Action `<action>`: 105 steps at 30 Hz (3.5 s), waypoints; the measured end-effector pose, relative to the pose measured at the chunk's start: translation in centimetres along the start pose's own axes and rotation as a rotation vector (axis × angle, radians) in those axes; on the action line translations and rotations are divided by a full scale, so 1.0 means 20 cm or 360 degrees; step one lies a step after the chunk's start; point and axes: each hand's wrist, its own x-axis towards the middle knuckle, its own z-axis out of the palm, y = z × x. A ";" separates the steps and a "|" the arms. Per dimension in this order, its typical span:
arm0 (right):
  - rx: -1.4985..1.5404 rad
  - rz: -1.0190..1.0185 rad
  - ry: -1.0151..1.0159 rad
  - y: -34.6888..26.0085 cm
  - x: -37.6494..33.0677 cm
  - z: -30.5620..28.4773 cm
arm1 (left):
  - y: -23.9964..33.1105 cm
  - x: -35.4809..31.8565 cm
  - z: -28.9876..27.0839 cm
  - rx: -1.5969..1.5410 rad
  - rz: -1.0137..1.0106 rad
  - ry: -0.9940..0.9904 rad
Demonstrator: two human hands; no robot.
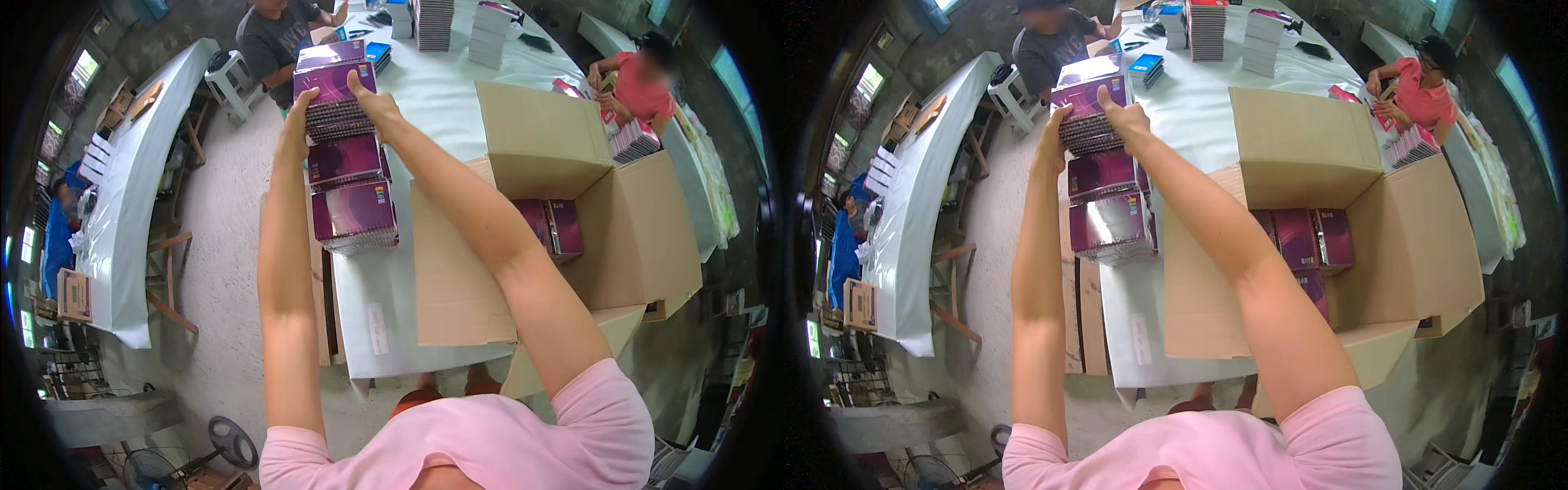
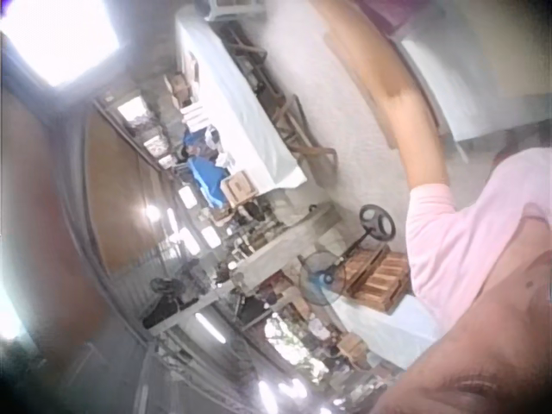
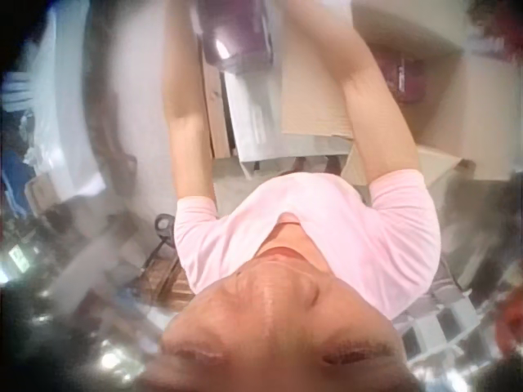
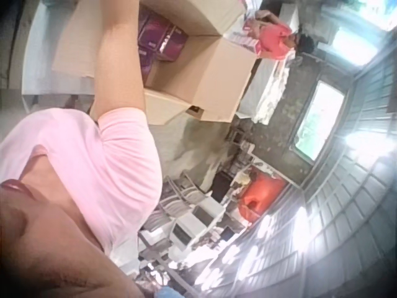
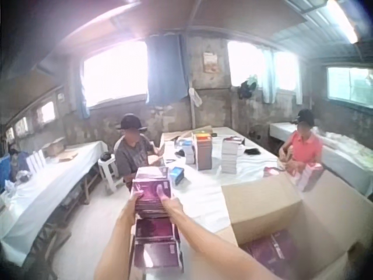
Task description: The person packs stacks of purple spiral-bound notebooks into a cardboard box, seals the box with tape, and writes on the box and a notebook. The person then opens another box and continues placing notebooks inside.
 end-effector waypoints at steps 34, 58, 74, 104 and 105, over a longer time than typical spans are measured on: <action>-0.2263 0.0384 -0.0692 0.47 -1.28 -1.90 | -0.18 -1.37 1.15 -0.1591 0.0027 -0.0499; -0.2804 0.0103 -0.1409 1.28 -0.94 -1.86 | -0.11 -1.58 0.86 -0.1534 0.0019 -0.0254; -0.1297 -0.0022 -0.0515 0.12 -1.30 -1.69 | -0.07 -1.37 1.10 -0.0584 0.0294 -0.0543; 0.0896 0.0843 0.0323 0.67 -0.85 0.26 | -0.89 -0.56 -0.32 -0.0473 -0.0097 -0.0298; 0.0959 0.0672 0.0371 0.75 -0.81 0.29 | -0.90 -0.57 -0.30 -0.0454 -0.0134 -0.0286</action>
